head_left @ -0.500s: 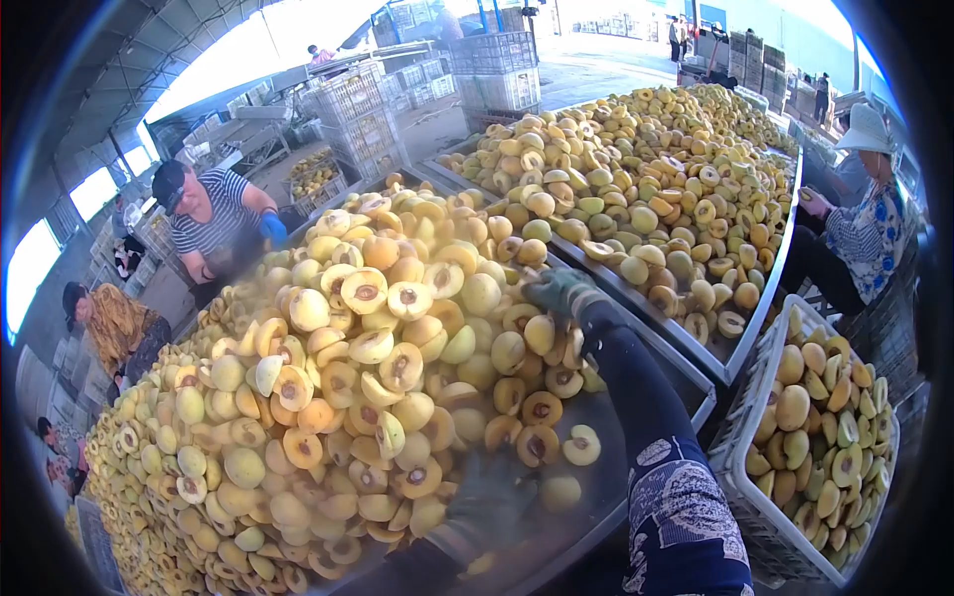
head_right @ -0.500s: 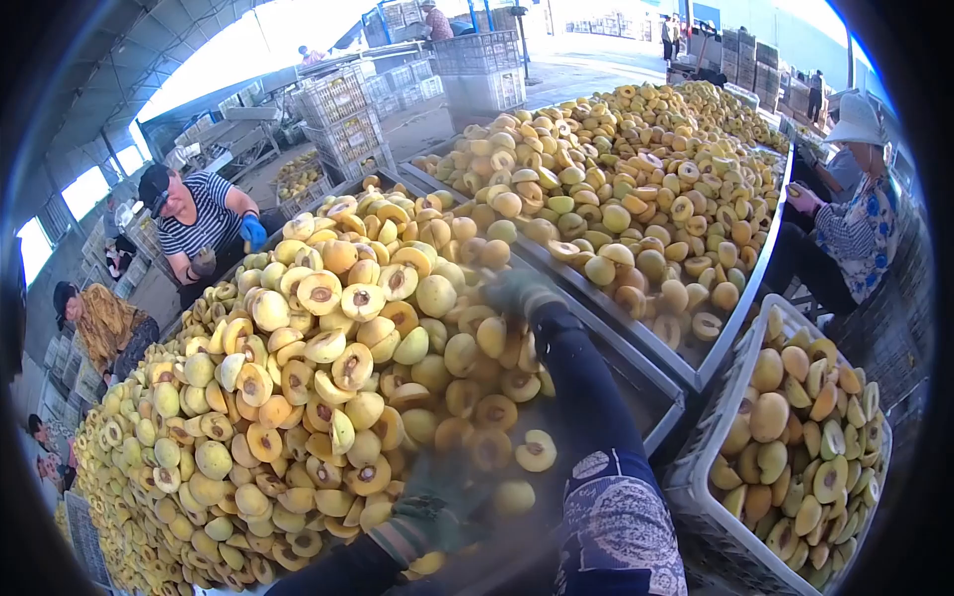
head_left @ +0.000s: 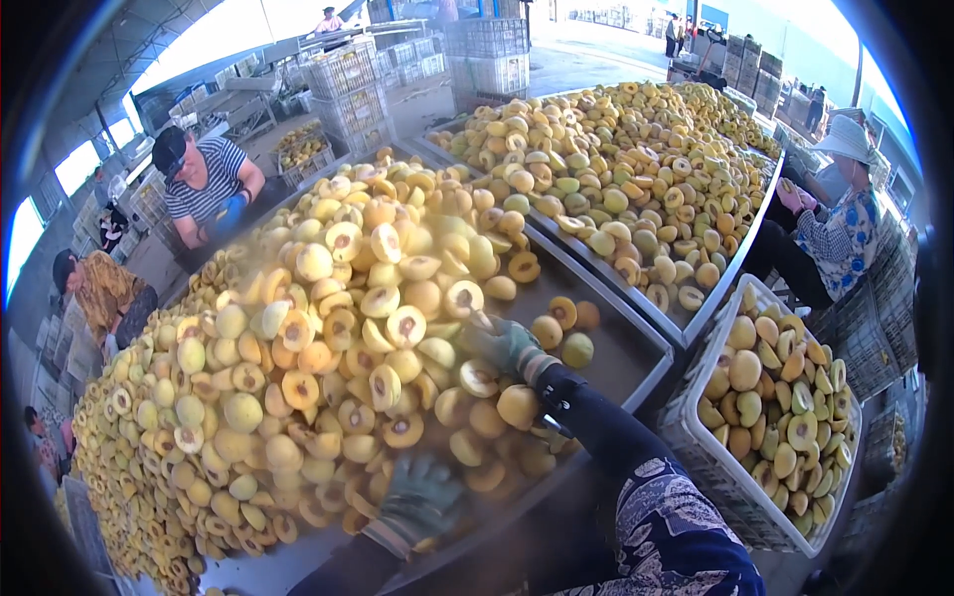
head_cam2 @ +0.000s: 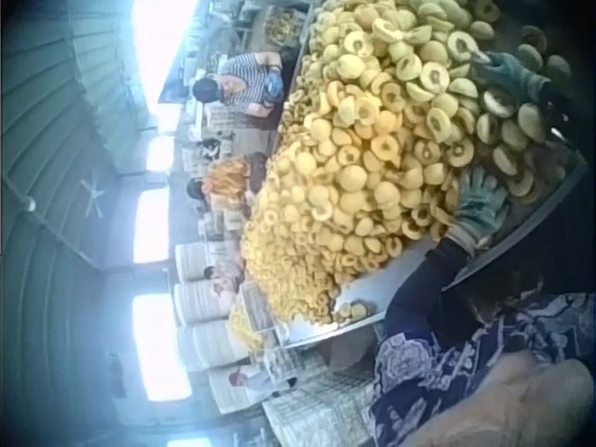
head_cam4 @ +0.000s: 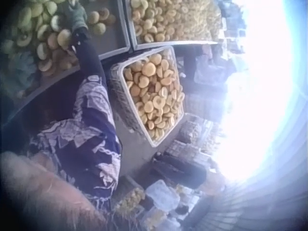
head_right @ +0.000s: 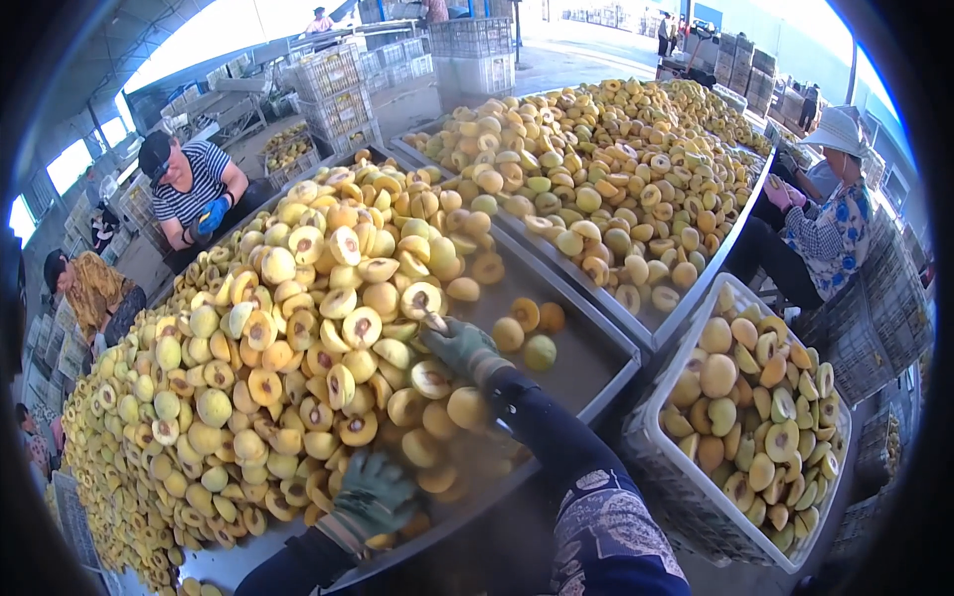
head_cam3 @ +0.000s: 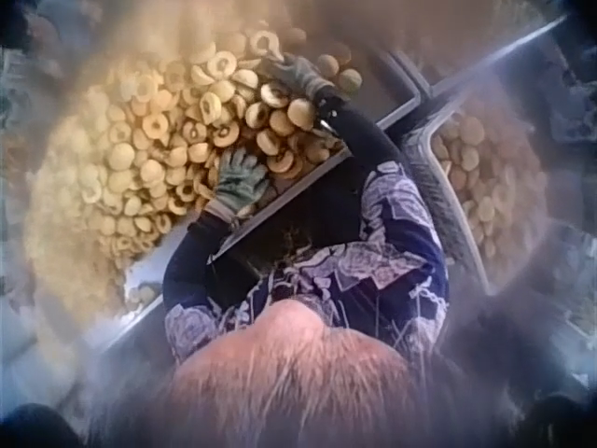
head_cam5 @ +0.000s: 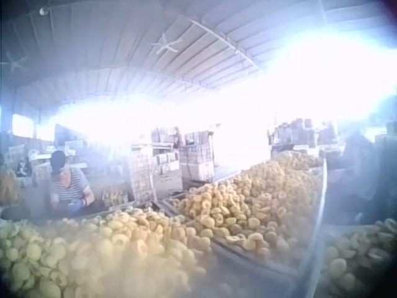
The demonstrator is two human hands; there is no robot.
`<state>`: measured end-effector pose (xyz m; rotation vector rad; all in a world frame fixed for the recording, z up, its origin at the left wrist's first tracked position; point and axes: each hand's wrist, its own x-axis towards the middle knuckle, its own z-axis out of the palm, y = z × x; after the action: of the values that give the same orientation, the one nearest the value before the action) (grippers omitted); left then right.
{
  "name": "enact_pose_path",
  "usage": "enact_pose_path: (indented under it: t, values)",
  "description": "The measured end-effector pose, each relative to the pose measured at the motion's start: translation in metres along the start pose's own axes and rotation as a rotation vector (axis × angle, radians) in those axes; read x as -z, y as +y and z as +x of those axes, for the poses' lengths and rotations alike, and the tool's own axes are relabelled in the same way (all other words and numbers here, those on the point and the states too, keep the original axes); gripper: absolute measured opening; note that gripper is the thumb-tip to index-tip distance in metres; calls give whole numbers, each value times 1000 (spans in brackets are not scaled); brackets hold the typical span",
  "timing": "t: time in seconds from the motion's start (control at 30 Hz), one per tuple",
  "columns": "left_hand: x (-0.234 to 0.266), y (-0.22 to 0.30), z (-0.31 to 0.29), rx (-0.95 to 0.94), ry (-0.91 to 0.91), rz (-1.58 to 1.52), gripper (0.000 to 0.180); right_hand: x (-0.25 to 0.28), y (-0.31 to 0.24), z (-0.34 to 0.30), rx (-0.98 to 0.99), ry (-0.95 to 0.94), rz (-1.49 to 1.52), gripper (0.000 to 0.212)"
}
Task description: The person uses a handheld tool to core yellow apricots, removing the pits and placing the processed fruit halves into a plastic crate.
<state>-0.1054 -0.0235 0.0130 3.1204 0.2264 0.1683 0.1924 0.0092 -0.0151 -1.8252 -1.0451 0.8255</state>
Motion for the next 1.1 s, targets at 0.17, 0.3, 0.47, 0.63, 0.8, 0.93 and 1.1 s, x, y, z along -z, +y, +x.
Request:
enact_pose_path:
  t: [0.17, 0.3, 0.47, 0.63, 0.8, 0.93, 1.1]
  values:
    - [17, -6, -45, 180, 167, -8, 21, -16, -53, -40, -47, 84, -395, 53]
    - [32, -19, -79, 313, 174, 88, 20, -32, -54, -53, -40, 164, -468, 53]
    - [41, 2, -92, 524, 417, 92, 36, -24, -66, -74, 109, 62, -449, 50]
    - [46, 58, -7, 165, 456, -197, 43, 13, -14, -72, 97, 22, -8, 40]
    - [-4, 82, 49, 104, 275, -111, 45, 44, 67, -102, 23, 104, -137, 43]
    - [-6, 77, 38, 222, 117, -111, 42, 8, 39, -130, -78, 74, -38, 46]
    - [12, 68, 4, 178, 108, -45, 32, -31, 16, -153, -98, 193, -353, 63]
